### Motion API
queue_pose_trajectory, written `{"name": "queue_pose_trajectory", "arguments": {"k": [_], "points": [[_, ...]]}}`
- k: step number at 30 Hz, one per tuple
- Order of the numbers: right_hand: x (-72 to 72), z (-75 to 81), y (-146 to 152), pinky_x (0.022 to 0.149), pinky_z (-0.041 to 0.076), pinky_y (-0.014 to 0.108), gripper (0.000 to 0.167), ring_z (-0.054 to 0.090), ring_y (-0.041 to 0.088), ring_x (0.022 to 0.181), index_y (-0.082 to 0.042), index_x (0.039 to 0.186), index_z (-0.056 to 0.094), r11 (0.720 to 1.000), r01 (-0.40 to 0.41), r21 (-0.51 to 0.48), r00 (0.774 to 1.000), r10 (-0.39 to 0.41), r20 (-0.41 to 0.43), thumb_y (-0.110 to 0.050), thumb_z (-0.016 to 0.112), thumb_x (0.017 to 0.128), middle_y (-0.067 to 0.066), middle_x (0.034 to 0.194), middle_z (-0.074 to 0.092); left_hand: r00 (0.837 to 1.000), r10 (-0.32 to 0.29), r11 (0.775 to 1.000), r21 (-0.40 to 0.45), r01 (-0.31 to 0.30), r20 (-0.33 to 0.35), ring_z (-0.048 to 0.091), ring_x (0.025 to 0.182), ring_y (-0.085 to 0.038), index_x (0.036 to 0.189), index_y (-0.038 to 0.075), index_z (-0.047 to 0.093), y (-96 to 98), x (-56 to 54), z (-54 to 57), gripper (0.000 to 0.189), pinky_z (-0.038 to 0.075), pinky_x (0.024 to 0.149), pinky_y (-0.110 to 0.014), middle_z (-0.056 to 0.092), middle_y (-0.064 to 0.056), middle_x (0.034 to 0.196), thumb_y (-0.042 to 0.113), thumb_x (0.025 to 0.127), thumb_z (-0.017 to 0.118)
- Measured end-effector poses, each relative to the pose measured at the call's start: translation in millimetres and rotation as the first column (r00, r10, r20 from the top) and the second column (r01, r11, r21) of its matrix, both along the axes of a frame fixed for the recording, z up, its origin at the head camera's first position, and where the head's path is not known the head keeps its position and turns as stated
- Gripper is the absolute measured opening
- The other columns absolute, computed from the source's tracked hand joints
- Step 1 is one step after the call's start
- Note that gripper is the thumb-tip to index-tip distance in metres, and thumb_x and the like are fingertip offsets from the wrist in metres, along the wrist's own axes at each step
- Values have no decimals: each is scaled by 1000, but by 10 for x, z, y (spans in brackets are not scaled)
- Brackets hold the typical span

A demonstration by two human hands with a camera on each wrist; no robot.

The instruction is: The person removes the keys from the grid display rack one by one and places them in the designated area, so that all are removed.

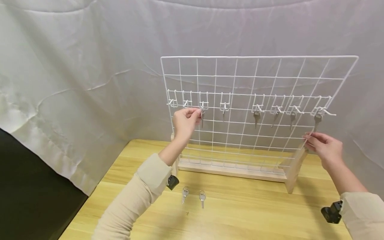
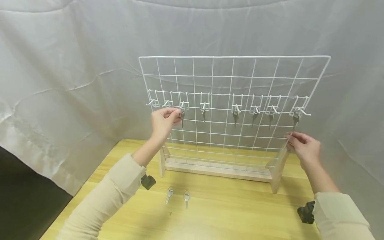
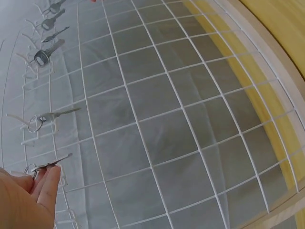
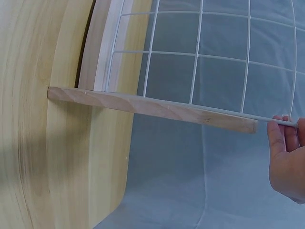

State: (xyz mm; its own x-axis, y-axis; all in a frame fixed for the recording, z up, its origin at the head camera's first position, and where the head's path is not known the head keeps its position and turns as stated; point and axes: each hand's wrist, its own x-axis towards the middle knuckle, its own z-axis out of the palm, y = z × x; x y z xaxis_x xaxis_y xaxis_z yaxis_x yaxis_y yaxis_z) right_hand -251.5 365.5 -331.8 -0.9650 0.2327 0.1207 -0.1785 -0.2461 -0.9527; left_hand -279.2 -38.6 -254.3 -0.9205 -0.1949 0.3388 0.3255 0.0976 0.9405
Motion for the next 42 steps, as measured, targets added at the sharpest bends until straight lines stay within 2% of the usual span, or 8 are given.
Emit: {"name": "queue_pose_trajectory", "arguments": {"k": [6,9,16,18,26,31,36,42], "points": [[-8,9,-19,60,56,16,24,68,4,64,-14,77,72,1000,5,-13,1000,-5,-14,6,59,85,-7,72,71,999,-23,1000,4,23,38,69,81,-36,92,-7,68,-6,18,36,17,59,65,-28,69,-24,90,7,86,64],[-8,8,-29,60,56,17,28,68,5,63,-13,76,72,1000,-1,-18,1000,0,-24,8,57,86,-7,72,71,999,-17,1000,13,16,45,70,80,-34,93,-6,68,-12,20,49,16,58,63,-24,69,-24,90,7,86,64],[-12,15,-27,59,56,16,29,68,4,64,-14,76,72,1000,-1,-21,1000,1,-14,8,55,86,-7,72,71,1000,-27,998,55,26,7,70,80,-34,93,-8,66,-30,39,78,16,58,63,-23,68,-26,90,5,86,63],[-13,13,-24,58,56,16,28,68,4,64,-14,77,72,1000,-1,-20,1000,1,-12,7,56,86,-7,72,71,999,-33,997,67,33,0,70,78,-31,93,-9,66,-35,43,81,16,58,63,-23,68,-26,90,5,86,63],[-9,-12,-21,59,56,16,27,68,4,64,-14,77,72,1000,-3,-18,999,2,-39,7,57,86,-7,71,71,997,-75,989,131,75,-5,66,59,-7,94,-9,65,-45,66,76,17,59,63,-26,68,-27,91,5,85,64],[1,-7,-23,59,55,16,26,68,3,64,-14,77,72,1000,0,-12,999,-1,-39,6,57,86,-7,72,71,991,-133,978,155,136,-29,65,59,-5,95,-10,65,-40,93,51,18,59,65,-28,67,-28,91,4,85,64],[6,7,-26,59,55,15,26,68,3,64,-14,77,72,1000,2,-10,1000,-2,-15,6,57,86,-8,72,71,979,-197,966,161,202,-46,68,62,-9,95,-12,63,-49,129,-54,18,59,67,-30,67,-28,89,3,86,63],[0,2,-30,59,55,16,25,68,3,64,-14,76,72,1000,8,-8,1000,-8,-16,6,60,84,-8,71,71,973,-230,959,177,221,31,68,63,-9,98,-12,62,-64,147,-362,21,59,68,-28,68,-25,89,6,86,63]]}}
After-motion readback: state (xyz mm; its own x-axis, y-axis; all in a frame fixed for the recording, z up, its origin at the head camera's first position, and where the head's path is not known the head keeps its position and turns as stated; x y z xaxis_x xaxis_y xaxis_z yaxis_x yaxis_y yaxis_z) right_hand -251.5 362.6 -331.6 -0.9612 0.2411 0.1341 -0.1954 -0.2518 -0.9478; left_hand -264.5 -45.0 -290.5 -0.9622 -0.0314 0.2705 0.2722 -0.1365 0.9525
